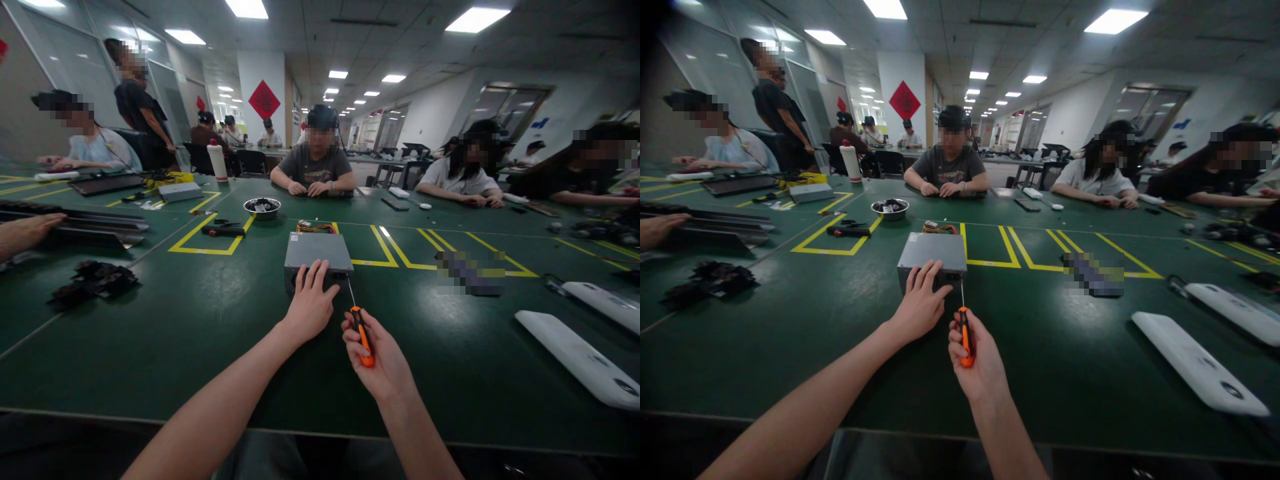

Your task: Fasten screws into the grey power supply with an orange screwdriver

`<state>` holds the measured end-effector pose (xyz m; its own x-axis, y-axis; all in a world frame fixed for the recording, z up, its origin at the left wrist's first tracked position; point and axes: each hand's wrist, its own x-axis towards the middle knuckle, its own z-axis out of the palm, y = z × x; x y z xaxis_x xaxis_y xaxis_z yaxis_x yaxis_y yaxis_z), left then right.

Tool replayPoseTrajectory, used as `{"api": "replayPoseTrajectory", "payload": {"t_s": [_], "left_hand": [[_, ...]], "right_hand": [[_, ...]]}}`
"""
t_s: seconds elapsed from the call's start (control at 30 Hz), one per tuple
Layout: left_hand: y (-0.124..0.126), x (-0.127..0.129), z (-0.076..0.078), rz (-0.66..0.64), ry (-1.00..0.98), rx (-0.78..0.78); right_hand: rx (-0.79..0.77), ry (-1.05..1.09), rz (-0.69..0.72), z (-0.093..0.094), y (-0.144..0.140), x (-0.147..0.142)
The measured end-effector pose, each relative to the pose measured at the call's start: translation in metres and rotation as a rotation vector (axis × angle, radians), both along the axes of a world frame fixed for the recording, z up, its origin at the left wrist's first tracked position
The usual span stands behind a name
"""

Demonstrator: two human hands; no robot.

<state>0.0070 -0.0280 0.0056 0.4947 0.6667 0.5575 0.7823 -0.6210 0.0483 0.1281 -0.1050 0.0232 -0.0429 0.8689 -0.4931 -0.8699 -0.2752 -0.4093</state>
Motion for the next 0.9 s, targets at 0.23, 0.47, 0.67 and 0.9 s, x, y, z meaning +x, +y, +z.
{"api": "replayPoseTrajectory", "payload": {"t_s": [0.23, 0.47, 0.67, 0.9], "left_hand": [[-0.001, 0.0, 0.001, 0.0, 0.003, 0.001], [0.0, 0.0, 0.0, 0.004, 0.007, 0.007], [-0.001, -0.001, 0.003, 0.004, 0.018, 0.002], [0.0, 0.001, 0.003, 0.021, -0.001, 0.005]], "right_hand": [[-0.047, -0.039, -0.075, 0.004, -0.006, -0.001], [-0.05, -0.026, 0.061, 0.003, -0.007, -0.001], [0.085, -0.247, -0.007, -0.002, -0.009, 0.002], [0.394, -1.087, -0.132, -0.023, -0.021, 0.013]]}}
